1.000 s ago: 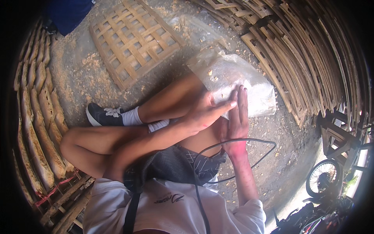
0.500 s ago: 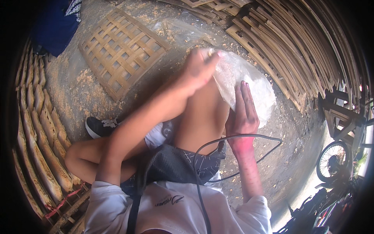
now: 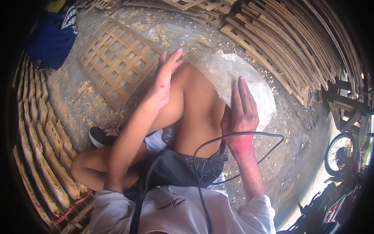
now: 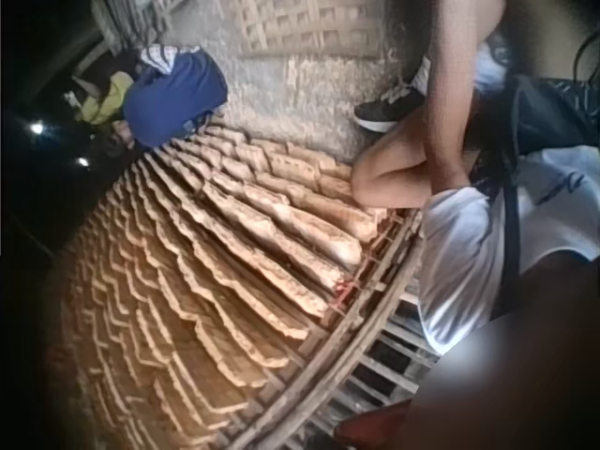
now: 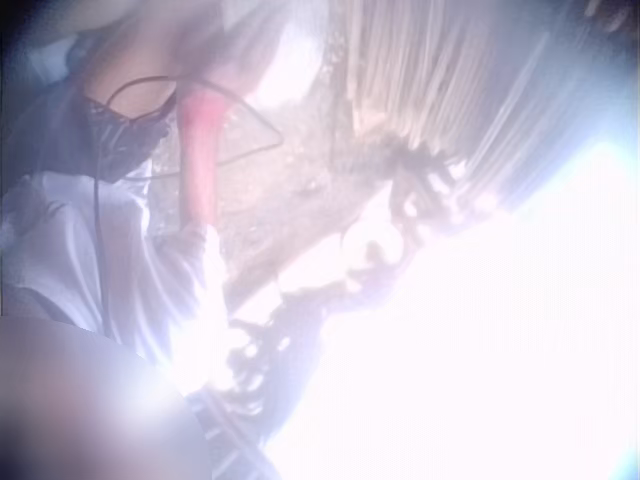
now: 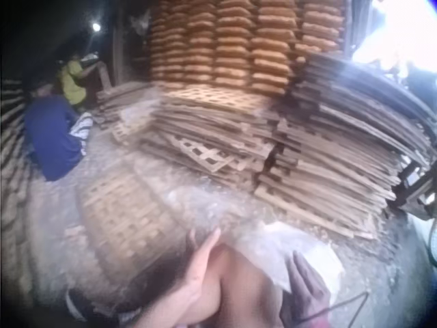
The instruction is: The person sits on the floor and assembles a wooden lattice by hand, fitting slats into a grid pattern. They then place a plastic sheet over the lattice and smooth it down.
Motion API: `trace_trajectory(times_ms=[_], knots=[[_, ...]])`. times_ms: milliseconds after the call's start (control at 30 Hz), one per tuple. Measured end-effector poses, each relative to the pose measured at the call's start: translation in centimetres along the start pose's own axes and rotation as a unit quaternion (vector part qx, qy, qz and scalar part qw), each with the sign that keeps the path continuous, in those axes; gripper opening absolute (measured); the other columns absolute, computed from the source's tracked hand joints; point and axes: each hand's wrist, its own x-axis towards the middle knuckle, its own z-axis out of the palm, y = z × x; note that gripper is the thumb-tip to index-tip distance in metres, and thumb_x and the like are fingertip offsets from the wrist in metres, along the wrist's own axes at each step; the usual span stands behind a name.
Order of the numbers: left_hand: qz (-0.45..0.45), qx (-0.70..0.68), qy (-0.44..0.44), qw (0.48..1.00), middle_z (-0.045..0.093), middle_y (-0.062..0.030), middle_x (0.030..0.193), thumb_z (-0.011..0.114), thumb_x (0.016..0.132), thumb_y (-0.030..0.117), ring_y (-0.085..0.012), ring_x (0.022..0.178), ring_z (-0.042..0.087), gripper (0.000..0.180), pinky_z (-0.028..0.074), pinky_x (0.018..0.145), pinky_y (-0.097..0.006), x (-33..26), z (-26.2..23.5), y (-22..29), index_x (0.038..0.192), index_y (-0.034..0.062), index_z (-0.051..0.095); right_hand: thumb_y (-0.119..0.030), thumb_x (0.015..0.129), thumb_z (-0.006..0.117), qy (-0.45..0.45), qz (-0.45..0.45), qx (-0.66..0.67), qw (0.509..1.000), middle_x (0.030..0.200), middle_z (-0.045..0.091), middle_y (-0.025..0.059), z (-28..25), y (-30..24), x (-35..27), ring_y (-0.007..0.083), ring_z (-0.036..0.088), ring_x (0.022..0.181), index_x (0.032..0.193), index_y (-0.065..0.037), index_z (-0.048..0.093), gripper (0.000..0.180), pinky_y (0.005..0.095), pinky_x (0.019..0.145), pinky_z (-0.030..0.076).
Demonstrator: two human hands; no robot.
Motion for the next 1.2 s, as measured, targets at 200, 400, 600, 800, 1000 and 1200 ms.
trace_trajectory(times_ms=[200, 400, 600, 800, 1000, 1200], knots=[[0.064, -0.053, 0.028, 0.996, 0.043, -0.0276, 0.149, 0.077, 0.095, 0.032, -0.0330, 0.138, 0.045, 0.109, 0.029, 0.121, -0.042, -9.1, 2.1, 0.7, 0.161, 0.0012, -0.005, 0.007, 0.076, 0.059, 0.028, -0.037, 0.000, 0.999, 0.147, 0.053, 0.0279, -0.3, -1.8, 1.0, 0.0447, 0.051, 0.138, 0.143, 0.006, 0.052, 0.067, 0.0504, 0.113, 0.044], [0.008, -0.142, -0.097, 0.985, 0.050, -0.0214, 0.145, 0.077, 0.091, 0.007, -0.0238, 0.135, 0.050, 0.118, 0.040, 0.113, -0.040, -9.8, 1.7, 0.6, 0.162, 0.0102, -0.018, 0.006, 0.074, 0.060, -0.001, -0.062, 0.034, 0.997, 0.148, 0.054, 0.0247, -0.3, -4.1, 0.2, 0.0436, 0.048, 0.141, 0.141, 0.004, 0.056, 0.067, 0.0513, 0.113, 0.045], [0.101, -0.095, -0.096, 0.986, 0.041, -0.0238, 0.154, 0.073, 0.089, -0.005, -0.0229, 0.137, 0.049, 0.120, 0.038, 0.116, -0.038, -7.2, 2.0, -1.0, 0.163, 0.0118, -0.019, 0.006, 0.069, 0.063, -0.016, -0.079, 0.059, 0.995, 0.143, 0.060, 0.0168, 0.5, -5.3, -0.2, 0.0434, 0.053, 0.134, 0.137, -0.003, 0.062, 0.069, 0.0504, 0.108, 0.050], [0.180, 0.111, -0.008, 0.977, 0.027, -0.0278, 0.164, 0.082, 0.081, 0.004, -0.0287, 0.150, 0.033, 0.116, 0.028, 0.123, -0.040, -1.3, 2.3, -1.7, 0.166, 0.0058, 0.002, 0.006, 0.063, 0.069, -0.021, -0.083, 0.067, 0.994, 0.138, 0.063, 0.0162, 1.1, -5.1, -1.3, 0.0404, 0.057, 0.130, 0.131, -0.001, 0.065, 0.068, 0.0496, 0.105, 0.052], [0.160, 0.209, -0.065, 0.963, 0.035, -0.0290, 0.162, 0.076, 0.080, 0.008, -0.0313, 0.147, 0.041, 0.103, 0.033, 0.120, -0.035, 3.8, 2.1, 1.8, 0.164, -0.0004, 0.017, 0.006, 0.069, 0.072, -0.006, -0.078, 0.057, 0.995, 0.132, 0.067, 0.0139, 1.2, -4.6, -1.1, 0.0367, 0.060, 0.129, 0.128, 0.000, 0.067, 0.060, 0.0474, 0.101, 0.052], [0.128, 0.311, -0.058, 0.940, 0.041, -0.0288, 0.158, 0.078, 0.077, 0.015, -0.0327, 0.144, 0.046, 0.108, 0.037, 0.118, -0.035, 10.0, 1.3, 2.0, 0.163, -0.0019, 0.016, 0.004, 0.074, 0.072, 0.015, -0.076, 0.017, 0.997, 0.127, 0.070, 0.0133, 0.9, -3.8, 0.2, 0.0357, 0.062, 0.125, 0.125, -0.001, 0.069, 0.051, 0.0470, 0.100, 0.052]])
